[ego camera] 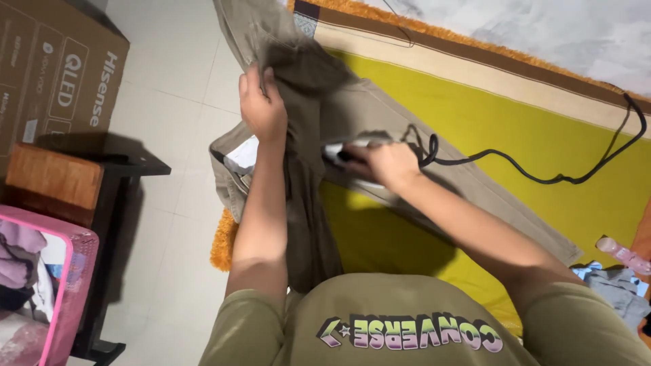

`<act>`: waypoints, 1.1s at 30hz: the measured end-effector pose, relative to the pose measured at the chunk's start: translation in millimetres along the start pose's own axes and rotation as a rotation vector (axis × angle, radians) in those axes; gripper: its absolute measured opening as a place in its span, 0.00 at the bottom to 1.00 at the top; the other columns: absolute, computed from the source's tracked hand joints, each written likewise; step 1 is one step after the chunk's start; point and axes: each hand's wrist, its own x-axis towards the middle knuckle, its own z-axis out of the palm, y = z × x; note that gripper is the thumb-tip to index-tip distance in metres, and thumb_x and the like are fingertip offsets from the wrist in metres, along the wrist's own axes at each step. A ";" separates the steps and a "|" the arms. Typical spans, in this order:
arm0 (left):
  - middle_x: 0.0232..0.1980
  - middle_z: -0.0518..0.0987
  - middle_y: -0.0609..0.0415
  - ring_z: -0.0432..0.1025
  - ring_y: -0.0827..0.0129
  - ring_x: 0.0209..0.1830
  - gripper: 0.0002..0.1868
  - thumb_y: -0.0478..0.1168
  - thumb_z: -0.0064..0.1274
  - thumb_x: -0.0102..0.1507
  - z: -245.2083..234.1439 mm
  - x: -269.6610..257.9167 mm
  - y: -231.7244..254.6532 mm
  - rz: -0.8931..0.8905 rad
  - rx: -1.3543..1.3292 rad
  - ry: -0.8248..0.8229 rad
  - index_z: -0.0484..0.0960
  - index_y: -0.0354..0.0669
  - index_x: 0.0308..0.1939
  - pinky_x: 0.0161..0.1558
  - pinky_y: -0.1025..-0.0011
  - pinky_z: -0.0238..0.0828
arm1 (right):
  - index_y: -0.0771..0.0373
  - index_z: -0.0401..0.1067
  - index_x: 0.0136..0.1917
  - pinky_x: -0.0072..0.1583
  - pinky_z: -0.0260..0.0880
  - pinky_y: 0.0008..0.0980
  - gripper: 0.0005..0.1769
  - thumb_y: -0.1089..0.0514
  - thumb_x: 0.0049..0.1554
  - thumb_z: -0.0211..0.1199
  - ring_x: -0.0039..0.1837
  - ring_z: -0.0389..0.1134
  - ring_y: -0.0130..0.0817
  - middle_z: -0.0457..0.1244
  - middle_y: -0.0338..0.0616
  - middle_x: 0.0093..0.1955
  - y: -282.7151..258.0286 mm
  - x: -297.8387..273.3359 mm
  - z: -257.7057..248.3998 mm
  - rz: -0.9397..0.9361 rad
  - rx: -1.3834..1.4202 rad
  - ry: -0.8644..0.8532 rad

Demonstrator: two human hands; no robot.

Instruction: The recorder is ironing a pair of pants on a padded surface.

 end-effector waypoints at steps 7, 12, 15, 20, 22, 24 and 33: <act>0.68 0.65 0.39 0.65 0.40 0.61 0.28 0.45 0.52 0.71 41.1 11.9 17.4 -0.246 0.251 -0.051 0.64 0.44 0.73 0.62 0.49 0.60 | 0.38 0.74 0.66 0.44 0.73 0.53 0.24 0.33 0.60 0.61 0.45 0.73 0.52 0.71 0.50 0.46 48.3 41.1 -11.8 0.360 -0.096 0.215; 0.78 0.66 0.50 0.55 0.51 0.82 0.32 0.35 0.50 0.64 95.2 46.5 12.5 0.916 0.531 -0.348 0.72 0.54 0.74 0.76 0.37 0.33 | 0.32 0.73 0.66 0.44 0.74 0.51 0.24 0.32 0.57 0.61 0.45 0.73 0.51 0.71 0.48 0.47 8.8 -2.2 -15.2 0.148 -0.128 -0.126; 0.56 0.80 0.50 0.64 0.53 0.68 0.19 0.35 0.50 0.62 112.3 87.4 14.2 0.713 0.678 -0.913 0.82 0.55 0.56 0.72 0.28 0.28 | 0.38 0.74 0.65 0.43 0.75 0.49 0.25 0.34 0.57 0.61 0.45 0.74 0.50 0.72 0.46 0.48 21.9 -8.8 -2.4 -0.012 -0.019 0.084; 0.45 0.82 0.50 0.73 0.53 0.53 0.06 0.45 0.59 0.63 149.6 120.6 -50.9 0.559 0.414 -0.952 0.86 0.53 0.42 0.68 0.41 0.45 | 0.40 0.75 0.65 0.44 0.73 0.52 0.24 0.33 0.60 0.59 0.44 0.73 0.53 0.71 0.51 0.48 61.3 35.5 -14.9 0.365 -0.113 0.244; 0.44 0.82 0.49 0.73 0.52 0.50 0.06 0.46 0.60 0.65 149.2 121.9 -45.9 0.527 0.319 -0.912 0.85 0.52 0.44 0.62 0.43 0.52 | 0.42 0.74 0.66 0.44 0.72 0.53 0.25 0.34 0.60 0.59 0.43 0.73 0.54 0.72 0.52 0.48 68.1 49.7 -20.9 0.379 -0.111 0.274; 0.39 0.82 0.50 0.75 0.55 0.46 0.06 0.46 0.60 0.66 126.5 112.8 -19.4 0.571 0.399 -0.793 0.83 0.50 0.42 0.64 0.47 0.54 | 0.41 0.74 0.66 0.46 0.72 0.54 0.24 0.34 0.60 0.59 0.45 0.73 0.55 0.71 0.53 0.46 65.0 66.7 -29.4 0.371 -0.078 0.265; 0.50 0.75 0.45 0.72 0.51 0.50 0.15 0.32 0.50 0.69 69.7 29.6 53.0 0.306 -0.275 -0.310 0.75 0.43 0.60 0.55 0.59 0.70 | 0.38 0.73 0.66 0.50 0.71 0.55 0.25 0.33 0.58 0.61 0.49 0.73 0.55 0.71 0.53 0.47 52.6 51.4 -23.2 0.371 -0.021 0.208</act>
